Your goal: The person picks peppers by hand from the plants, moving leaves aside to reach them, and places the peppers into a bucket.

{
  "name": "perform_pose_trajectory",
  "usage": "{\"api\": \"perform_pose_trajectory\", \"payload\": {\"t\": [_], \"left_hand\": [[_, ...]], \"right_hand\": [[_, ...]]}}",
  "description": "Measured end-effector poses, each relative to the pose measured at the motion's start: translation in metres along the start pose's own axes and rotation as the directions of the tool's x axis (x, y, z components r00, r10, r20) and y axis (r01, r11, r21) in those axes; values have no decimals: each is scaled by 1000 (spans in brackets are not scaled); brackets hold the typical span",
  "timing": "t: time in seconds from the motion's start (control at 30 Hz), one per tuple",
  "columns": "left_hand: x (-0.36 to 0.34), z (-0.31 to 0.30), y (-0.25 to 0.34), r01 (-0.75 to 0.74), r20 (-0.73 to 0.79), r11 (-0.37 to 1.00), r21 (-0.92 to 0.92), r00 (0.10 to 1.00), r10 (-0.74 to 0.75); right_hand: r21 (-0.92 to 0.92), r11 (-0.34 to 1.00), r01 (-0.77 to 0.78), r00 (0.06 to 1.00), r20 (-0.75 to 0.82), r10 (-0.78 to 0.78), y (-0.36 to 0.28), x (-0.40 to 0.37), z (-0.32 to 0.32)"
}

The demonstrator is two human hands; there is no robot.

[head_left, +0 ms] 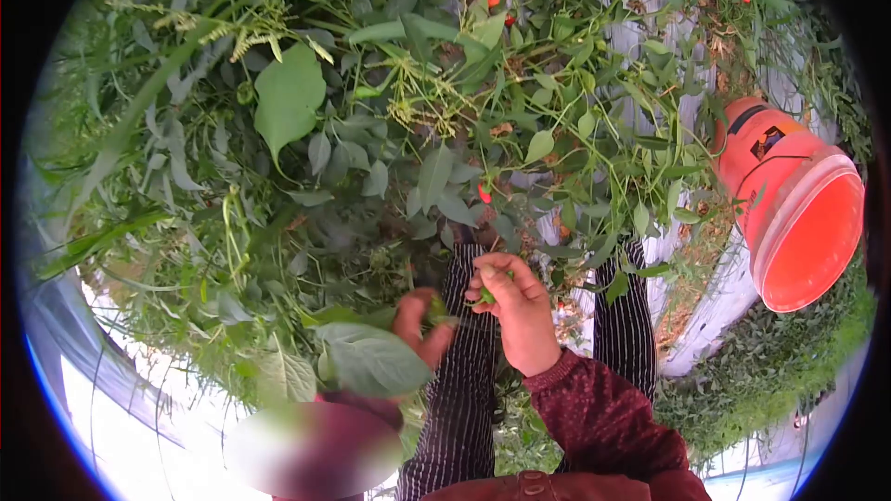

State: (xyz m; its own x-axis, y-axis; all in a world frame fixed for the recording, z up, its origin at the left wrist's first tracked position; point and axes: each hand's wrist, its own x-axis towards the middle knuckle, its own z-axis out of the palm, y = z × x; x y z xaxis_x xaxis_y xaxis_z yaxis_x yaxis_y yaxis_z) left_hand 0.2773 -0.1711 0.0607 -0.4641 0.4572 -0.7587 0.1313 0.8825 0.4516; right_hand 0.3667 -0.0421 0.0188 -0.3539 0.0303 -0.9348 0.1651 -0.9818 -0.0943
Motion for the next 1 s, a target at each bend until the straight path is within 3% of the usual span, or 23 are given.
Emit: {"api": "perform_pose_trajectory", "payload": {"t": [0.03,0.07,0.17,0.2,0.27,0.33,0.4,0.47,0.53,0.6,0.63,0.67,0.73,0.77,0.83,0.93,1.0], "left_hand": [[0,0,17,-107,-2,994,0,994,107],[2,1,32,-114,-4,993,5,993,114],[15,1,67,-290,47,937,193,957,286],[17,-4,73,-297,36,932,208,954,296],[21,-11,85,-382,151,891,245,923,354],[37,-28,91,-442,93,875,199,897,432],[72,-50,101,-559,-105,757,338,777,620],[120,-66,128,-581,-215,640,503,633,744],[175,-68,160,-560,-170,477,677,511,842],[225,-44,145,-519,-35,444,731,622,783],[228,-28,141,-441,162,492,751,845,510],[228,-12,135,-357,328,510,782,933,149],[205,19,106,-390,458,519,760,889,-3],[196,29,87,-395,468,520,757,884,-9],[181,40,61,-270,182,505,820,959,217],[166,54,61,-365,216,606,707,927,307],[167,57,82,-378,238,624,684,924,298]], "right_hand": [[8,1000,9,1000,-8,-9,0,1,-1],[12,1000,16,1000,-4,-16,-5,1,0],[217,974,-71,996,65,58,-15,2,0],[220,973,-64,995,83,46,-17,3,-1],[202,973,-115,990,100,96,-22,0,-5],[216,969,-121,990,93,103,-25,-3,-4],[230,963,-138,985,138,108,-21,-4,-7],[221,967,-126,984,152,93,-20,-4,-4],[182,975,-126,982,160,97,-19,-6,-2],[174,978,-113,981,174,83,-19,-6,-2],[193,977,-97,981,182,61,-20,-6,-1],[210,974,-83,981,187,44,-20,-6,-2],[210,974,-80,986,162,46,-22,-6,-4],[222,972,-76,989,139,45,-21,-6,-4],[226,972,-69,994,103,46,-24,-6,-5],[225,973,-47,999,23,43,-27,-5,-4],[287,950,126,992,-66,-112,-32,-4,-5]]}}
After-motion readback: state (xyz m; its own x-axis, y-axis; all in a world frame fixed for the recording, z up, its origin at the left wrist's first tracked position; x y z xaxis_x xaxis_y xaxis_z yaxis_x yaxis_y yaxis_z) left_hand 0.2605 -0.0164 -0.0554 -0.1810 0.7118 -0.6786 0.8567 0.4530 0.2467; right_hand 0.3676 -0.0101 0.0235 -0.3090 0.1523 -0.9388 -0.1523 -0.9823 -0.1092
